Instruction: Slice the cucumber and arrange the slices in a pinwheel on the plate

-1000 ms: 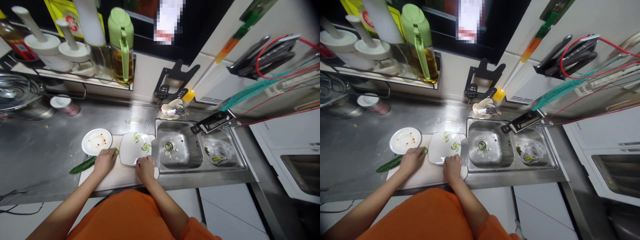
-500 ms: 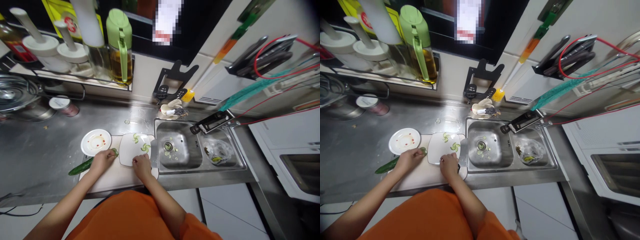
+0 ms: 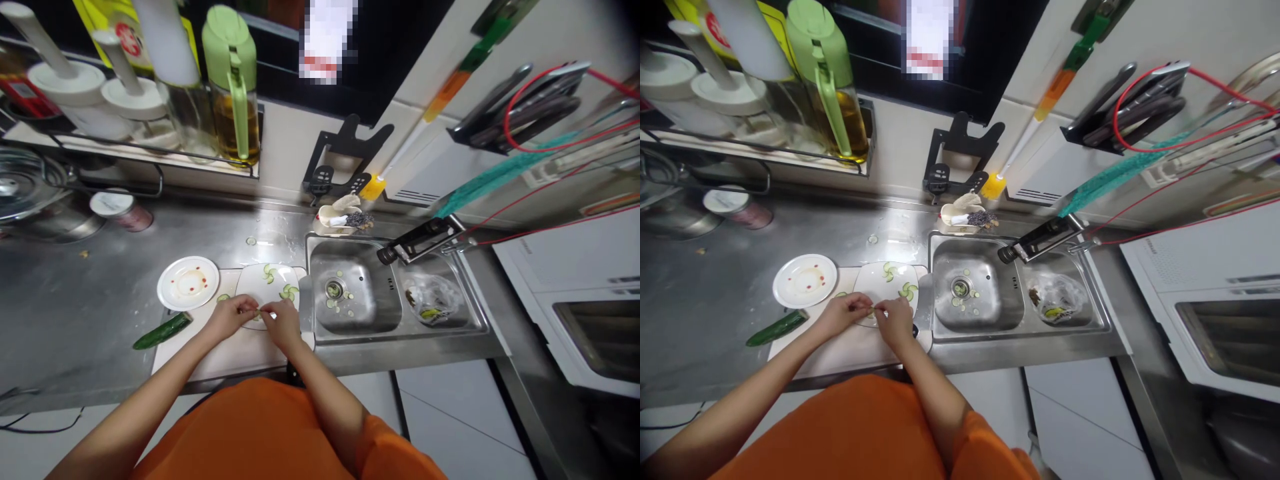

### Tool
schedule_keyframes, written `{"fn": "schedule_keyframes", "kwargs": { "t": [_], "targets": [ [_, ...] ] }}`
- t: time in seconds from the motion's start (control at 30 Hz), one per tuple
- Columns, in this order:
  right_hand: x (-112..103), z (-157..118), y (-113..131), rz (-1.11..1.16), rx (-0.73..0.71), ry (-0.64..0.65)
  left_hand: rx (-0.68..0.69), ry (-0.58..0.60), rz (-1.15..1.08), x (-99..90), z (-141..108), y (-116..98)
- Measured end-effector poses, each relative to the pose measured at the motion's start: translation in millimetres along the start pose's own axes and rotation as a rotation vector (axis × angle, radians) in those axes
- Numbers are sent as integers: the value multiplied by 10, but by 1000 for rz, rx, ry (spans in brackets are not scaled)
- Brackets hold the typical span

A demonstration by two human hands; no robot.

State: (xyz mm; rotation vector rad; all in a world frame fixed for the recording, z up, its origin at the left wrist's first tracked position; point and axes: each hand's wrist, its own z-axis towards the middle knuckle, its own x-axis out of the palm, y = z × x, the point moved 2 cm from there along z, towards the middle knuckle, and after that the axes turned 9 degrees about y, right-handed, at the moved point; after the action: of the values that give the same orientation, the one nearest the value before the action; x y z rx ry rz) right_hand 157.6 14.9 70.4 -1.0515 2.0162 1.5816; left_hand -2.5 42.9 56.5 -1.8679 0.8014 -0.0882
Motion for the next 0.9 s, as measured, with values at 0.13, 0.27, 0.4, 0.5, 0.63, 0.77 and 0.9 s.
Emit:
{"fn": "schedule_keyframes", "kwargs": {
  "t": [0.13, 0.27, 0.4, 0.5, 0.63, 0.77, 0.9],
  "targets": [
    [-40, -5, -89, 65, -31, -48, -137, -22, -283, 31, 57, 60],
    [-87, -6, -136, 108, -84, -79, -368, 66, -577, 117, 90, 61],
    [-119, -12, -143, 138, -146, -81, -467, 151, -750, 191, 131, 7],
    [-99, -12, -185, 166, -107, -82, -459, 130, -819, 214, 177, 15],
    [-7, -2, -302, 253, 61, -46, -381, 94, -640, 227, 241, 79],
    [75, -2, -392, 279, 237, -6, -261, -3, -241, 231, 277, 91],
    [88, -23, -373, 102, 334, 16, -162, -55, 157, 266, 275, 32]
  ]
}}
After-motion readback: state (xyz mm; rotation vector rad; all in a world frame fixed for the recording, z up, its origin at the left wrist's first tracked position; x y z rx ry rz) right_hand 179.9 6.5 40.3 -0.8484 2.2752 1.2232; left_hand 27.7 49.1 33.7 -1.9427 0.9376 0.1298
